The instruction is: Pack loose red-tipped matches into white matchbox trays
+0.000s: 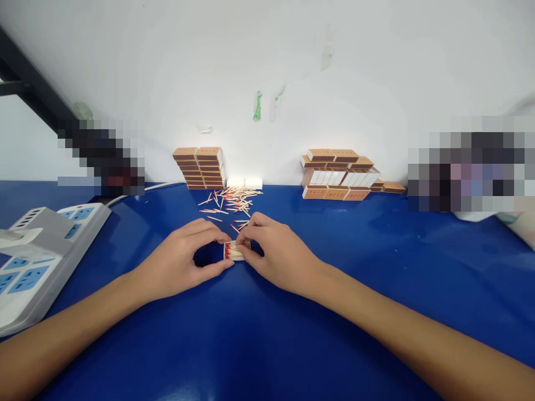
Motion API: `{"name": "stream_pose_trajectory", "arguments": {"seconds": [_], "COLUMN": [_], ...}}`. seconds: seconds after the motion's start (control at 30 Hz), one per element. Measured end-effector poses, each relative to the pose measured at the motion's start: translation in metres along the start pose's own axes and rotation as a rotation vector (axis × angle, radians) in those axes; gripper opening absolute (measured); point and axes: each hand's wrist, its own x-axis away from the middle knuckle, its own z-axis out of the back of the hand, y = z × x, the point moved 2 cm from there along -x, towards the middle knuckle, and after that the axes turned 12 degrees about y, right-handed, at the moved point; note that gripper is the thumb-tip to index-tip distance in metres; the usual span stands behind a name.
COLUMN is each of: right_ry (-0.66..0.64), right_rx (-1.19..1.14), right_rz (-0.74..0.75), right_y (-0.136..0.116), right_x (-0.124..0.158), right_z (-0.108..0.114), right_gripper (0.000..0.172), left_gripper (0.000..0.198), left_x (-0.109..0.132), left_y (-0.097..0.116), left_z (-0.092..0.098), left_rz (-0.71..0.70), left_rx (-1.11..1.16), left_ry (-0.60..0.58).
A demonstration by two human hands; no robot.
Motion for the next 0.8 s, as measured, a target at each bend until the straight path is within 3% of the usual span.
{"name": "stream_pose_trajectory", "arguments": {"seconds": [0.13, 0.27, 0.47, 0.6, 0.8], "right_ry": [-0.020, 0.040, -0.127, -0.104, -0.104], "right_rx": [-0.045, 0.093, 0.186, 0.180, 0.140], "right_rz": [-0.021, -0.024, -0.063, -0.053, -0.003], "right_y": [0.007, 0.027, 0.049, 0.040, 0.003], "right_x": [-0.009, -0.018, -0.018, -0.016, -0.008], "right_z": [0.012, 0.027, 0.029, 0.027, 0.019], "right_gripper": [0.011, 0.011, 0.012, 0.014, 0.012], "left_gripper": [0.022, 0.018, 0.021, 0.019, 0.018], "left_x": [0.000, -0.001, -0.001, -0.001, -0.001], "left_y": [0.003, 0.006, 0.005, 0.005, 0.005], "left_z": [0.001, 0.004, 0.003, 0.002, 0.003], "left_rz": [0.008, 0.002, 0.031, 0.039, 0.029], "left_rx": [0.004, 0.006, -0.026, -0.042, -0.064], "left_ry": [-0.002, 0.044, -0.015, -0.010, -0.003]}}
